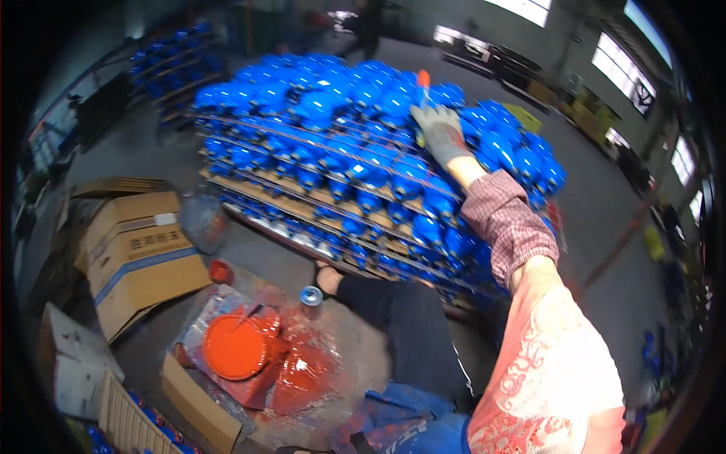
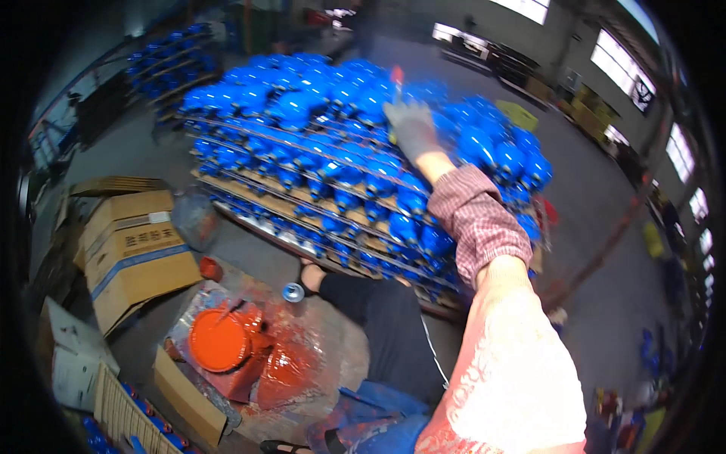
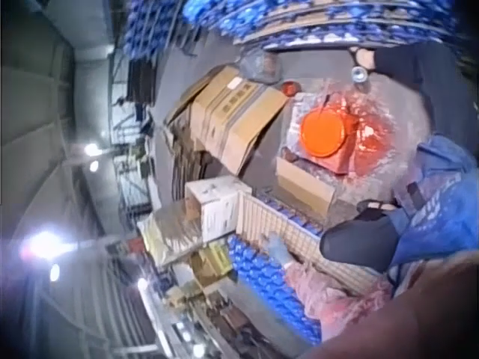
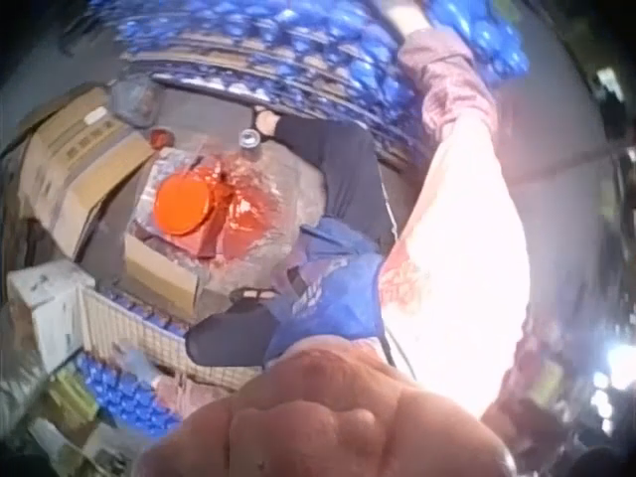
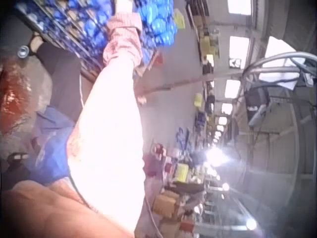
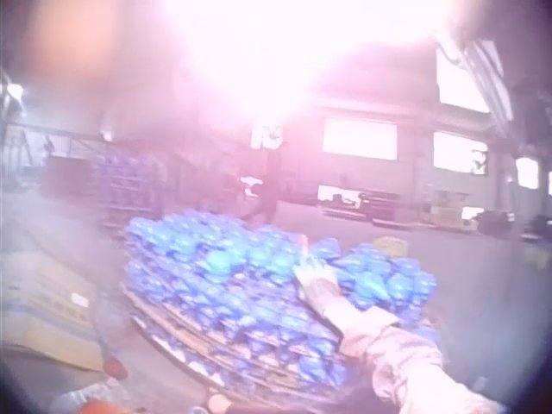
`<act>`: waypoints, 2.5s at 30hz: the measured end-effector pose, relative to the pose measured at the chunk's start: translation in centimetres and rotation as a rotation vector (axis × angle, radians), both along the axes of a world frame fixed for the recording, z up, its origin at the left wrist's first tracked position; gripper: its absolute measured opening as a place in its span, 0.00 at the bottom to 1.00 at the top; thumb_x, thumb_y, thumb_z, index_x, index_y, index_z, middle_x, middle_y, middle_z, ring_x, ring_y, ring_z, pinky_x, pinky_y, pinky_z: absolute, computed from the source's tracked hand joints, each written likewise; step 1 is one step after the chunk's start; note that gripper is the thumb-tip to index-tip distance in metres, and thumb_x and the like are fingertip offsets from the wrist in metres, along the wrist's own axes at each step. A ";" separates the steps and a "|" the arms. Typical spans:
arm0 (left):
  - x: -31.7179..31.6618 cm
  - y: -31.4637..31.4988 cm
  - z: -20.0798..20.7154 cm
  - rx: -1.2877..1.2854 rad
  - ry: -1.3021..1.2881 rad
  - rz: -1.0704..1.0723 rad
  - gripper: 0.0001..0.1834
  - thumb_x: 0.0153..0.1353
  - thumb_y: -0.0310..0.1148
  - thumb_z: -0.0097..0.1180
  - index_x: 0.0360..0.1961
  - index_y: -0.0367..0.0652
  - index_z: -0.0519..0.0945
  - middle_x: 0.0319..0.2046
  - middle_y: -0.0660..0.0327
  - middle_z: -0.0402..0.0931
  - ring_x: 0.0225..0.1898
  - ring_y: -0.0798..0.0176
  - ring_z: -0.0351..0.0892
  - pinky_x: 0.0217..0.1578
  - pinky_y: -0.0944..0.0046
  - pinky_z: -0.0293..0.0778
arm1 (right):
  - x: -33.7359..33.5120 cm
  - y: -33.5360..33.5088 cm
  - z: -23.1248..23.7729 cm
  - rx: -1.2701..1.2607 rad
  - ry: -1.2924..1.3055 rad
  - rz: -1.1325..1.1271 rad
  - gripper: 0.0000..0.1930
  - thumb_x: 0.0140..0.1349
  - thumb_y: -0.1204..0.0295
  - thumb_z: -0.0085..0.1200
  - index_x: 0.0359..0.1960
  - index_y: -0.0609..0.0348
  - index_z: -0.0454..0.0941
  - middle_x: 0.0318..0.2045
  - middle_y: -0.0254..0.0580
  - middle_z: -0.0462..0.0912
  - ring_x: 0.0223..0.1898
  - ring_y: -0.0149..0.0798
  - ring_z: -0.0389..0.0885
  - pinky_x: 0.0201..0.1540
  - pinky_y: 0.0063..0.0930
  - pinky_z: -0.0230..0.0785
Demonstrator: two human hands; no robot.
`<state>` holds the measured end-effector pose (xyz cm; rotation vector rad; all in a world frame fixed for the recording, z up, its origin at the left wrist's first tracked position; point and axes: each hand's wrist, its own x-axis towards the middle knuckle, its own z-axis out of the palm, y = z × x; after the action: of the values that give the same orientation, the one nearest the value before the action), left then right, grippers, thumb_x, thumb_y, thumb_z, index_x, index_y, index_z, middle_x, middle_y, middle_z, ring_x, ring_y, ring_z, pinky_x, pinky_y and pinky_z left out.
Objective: The person paints blue components by dipping a paintbrush into an orange paint dish, applying paint to the rims of each component by hand, and placing them onto a wire grid tray.
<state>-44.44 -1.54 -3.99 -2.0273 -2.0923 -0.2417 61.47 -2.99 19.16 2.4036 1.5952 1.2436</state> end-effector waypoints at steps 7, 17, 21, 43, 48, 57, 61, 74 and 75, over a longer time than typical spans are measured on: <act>28.2 -2.3 13.7 0.014 -0.974 -0.154 0.23 0.64 0.32 0.50 0.57 0.29 0.70 0.51 0.49 0.74 0.53 0.52 0.73 0.57 0.59 0.66 | 2.6 -1.9 -0.5 -0.073 -0.111 -0.065 0.14 0.61 0.71 0.47 0.48 0.43 0.76 0.33 0.37 0.81 0.40 0.42 0.80 0.41 0.39 0.69; 58.9 -5.8 11.3 -0.908 -2.461 -0.747 0.35 0.70 0.48 0.43 0.69 0.35 0.55 0.69 0.47 0.54 0.68 0.48 0.58 0.67 0.50 0.56 | -18.2 -8.6 5.5 0.774 1.203 0.980 0.16 0.61 0.74 0.57 0.50 0.60 0.73 0.44 0.36 0.75 0.44 0.28 0.72 0.51 0.25 0.68; 64.3 -7.7 13.2 -0.698 -3.031 -0.894 0.42 0.64 0.65 0.40 0.68 0.45 0.59 0.66 0.54 0.60 0.68 0.47 0.57 0.66 0.44 0.53 | -26.9 -10.3 -1.7 0.400 1.784 0.932 0.16 0.64 0.74 0.55 0.52 0.60 0.72 0.39 0.34 0.77 0.41 0.28 0.75 0.47 0.24 0.70; 40.1 -2.4 5.9 -0.005 -1.609 -0.404 0.12 0.68 0.30 0.47 0.51 0.39 0.70 0.44 0.60 0.76 0.41 0.63 0.79 0.43 0.62 0.79 | -37.8 2.8 -23.7 -0.260 1.974 0.460 0.14 0.64 0.63 0.57 0.35 0.64 0.82 0.27 0.34 0.83 0.28 0.25 0.78 0.31 0.20 0.68; 39.7 -1.0 5.4 0.033 -1.901 -0.220 0.29 0.47 0.15 0.64 0.52 0.38 0.68 0.45 0.54 0.75 0.41 0.62 0.78 0.40 0.64 0.79 | -38.2 4.5 -26.4 -0.142 1.762 0.583 0.16 0.62 0.62 0.59 0.37 0.66 0.82 0.28 0.37 0.84 0.31 0.28 0.80 0.34 0.24 0.71; 37.2 -0.6 4.5 -0.352 -2.630 -0.404 0.24 0.62 0.27 0.55 0.58 0.35 0.63 0.53 0.50 0.71 0.51 0.55 0.76 0.47 0.60 0.77 | -39.5 4.3 -24.3 -0.205 1.435 0.520 0.15 0.62 0.63 0.58 0.38 0.66 0.83 0.29 0.40 0.85 0.30 0.31 0.81 0.34 0.26 0.72; 39.4 -1.6 5.4 0.018 -1.437 -0.405 0.23 0.61 0.32 0.59 0.55 0.40 0.67 0.50 0.54 0.72 0.46 0.61 0.75 0.47 0.61 0.76 | -36.1 4.2 -25.0 -0.108 1.603 0.610 0.16 0.62 0.62 0.58 0.35 0.67 0.83 0.27 0.39 0.84 0.28 0.28 0.79 0.31 0.23 0.71; 42.8 -4.5 3.5 0.049 -0.669 -1.045 0.46 0.33 0.30 0.75 0.58 0.48 0.68 0.57 0.50 0.67 0.59 0.40 0.69 0.57 0.43 0.68 | -34.4 2.3 -15.8 -0.354 2.052 0.794 0.17 0.66 0.62 0.51 0.34 0.66 0.82 0.25 0.36 0.81 0.29 0.27 0.75 0.34 0.22 0.67; 42.9 -4.6 3.9 0.014 -0.642 -1.050 0.46 0.33 0.29 0.75 0.58 0.48 0.68 0.57 0.50 0.68 0.59 0.40 0.69 0.56 0.44 0.68 | -34.3 2.4 -15.7 -0.396 2.082 0.775 0.16 0.67 0.63 0.51 0.34 0.66 0.82 0.26 0.36 0.81 0.29 0.27 0.75 0.35 0.22 0.67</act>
<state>-1.59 -6.14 -0.14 -3.1174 -0.9608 -1.1687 27.18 -0.60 3.44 2.2199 2.2982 -2.4379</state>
